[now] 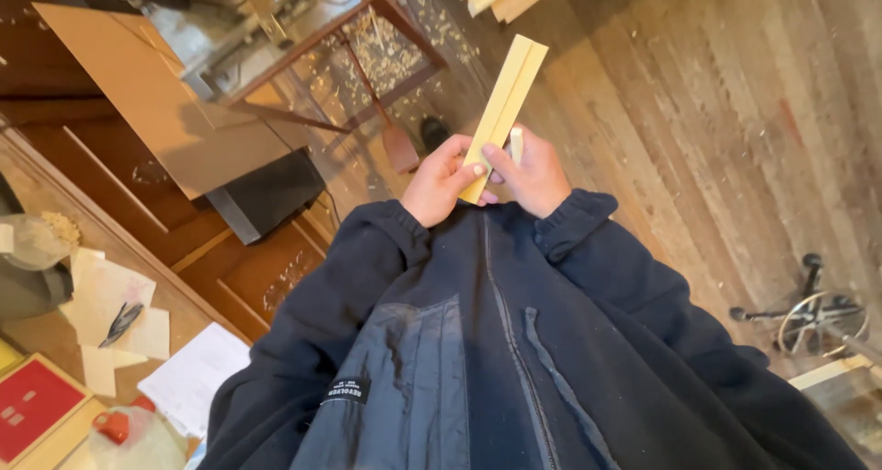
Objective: Cutting and organizing wooden frame moulding pieces using a guillotine cutter and a miter saw in a framing workshop.
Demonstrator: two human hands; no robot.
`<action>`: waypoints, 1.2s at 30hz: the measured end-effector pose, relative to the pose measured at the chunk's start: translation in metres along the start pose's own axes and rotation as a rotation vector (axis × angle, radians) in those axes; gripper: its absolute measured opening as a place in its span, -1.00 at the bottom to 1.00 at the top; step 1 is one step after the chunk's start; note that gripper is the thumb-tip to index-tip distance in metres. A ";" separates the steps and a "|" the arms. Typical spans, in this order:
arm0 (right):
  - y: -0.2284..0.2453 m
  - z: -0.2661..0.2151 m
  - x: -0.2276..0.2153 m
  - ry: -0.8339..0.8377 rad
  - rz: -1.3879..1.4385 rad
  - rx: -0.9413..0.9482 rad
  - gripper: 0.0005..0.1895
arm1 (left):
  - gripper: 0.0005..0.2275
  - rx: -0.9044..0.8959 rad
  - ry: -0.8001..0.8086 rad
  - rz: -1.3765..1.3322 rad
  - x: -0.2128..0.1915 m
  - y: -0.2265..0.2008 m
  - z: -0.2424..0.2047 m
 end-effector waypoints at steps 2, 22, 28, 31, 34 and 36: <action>0.006 0.017 -0.007 -0.016 -0.061 -0.006 -0.77 | -0.76 0.047 -0.033 -0.026 -0.012 0.000 0.016; 0.042 0.377 -0.082 0.255 -1.148 -0.216 -0.51 | -0.81 0.180 -0.769 -0.169 -0.112 -0.018 -0.007; 0.063 0.386 -0.124 0.442 -1.259 -0.287 -0.50 | -0.80 0.263 -0.886 -0.147 -0.067 -0.051 0.060; 0.069 0.360 -0.186 0.486 -1.045 -0.046 -0.61 | -0.81 0.167 -0.862 -0.221 -0.032 -0.050 0.096; 0.081 0.378 -0.276 0.388 -1.073 0.020 -0.64 | -0.84 0.170 -0.832 -0.236 -0.019 -0.060 0.139; 0.092 0.392 -0.339 0.166 -0.900 0.217 -0.69 | -0.85 0.149 -0.876 -0.213 -0.017 -0.069 0.155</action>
Point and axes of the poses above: each hand's wrist, its own z-axis towards the middle knuckle, its own x-axis out of the palm, y = z × x, the point moved 9 cm from there along z, towards the middle knuckle, and after that the axes turned 13 degrees about z, right-handed, at the moved point
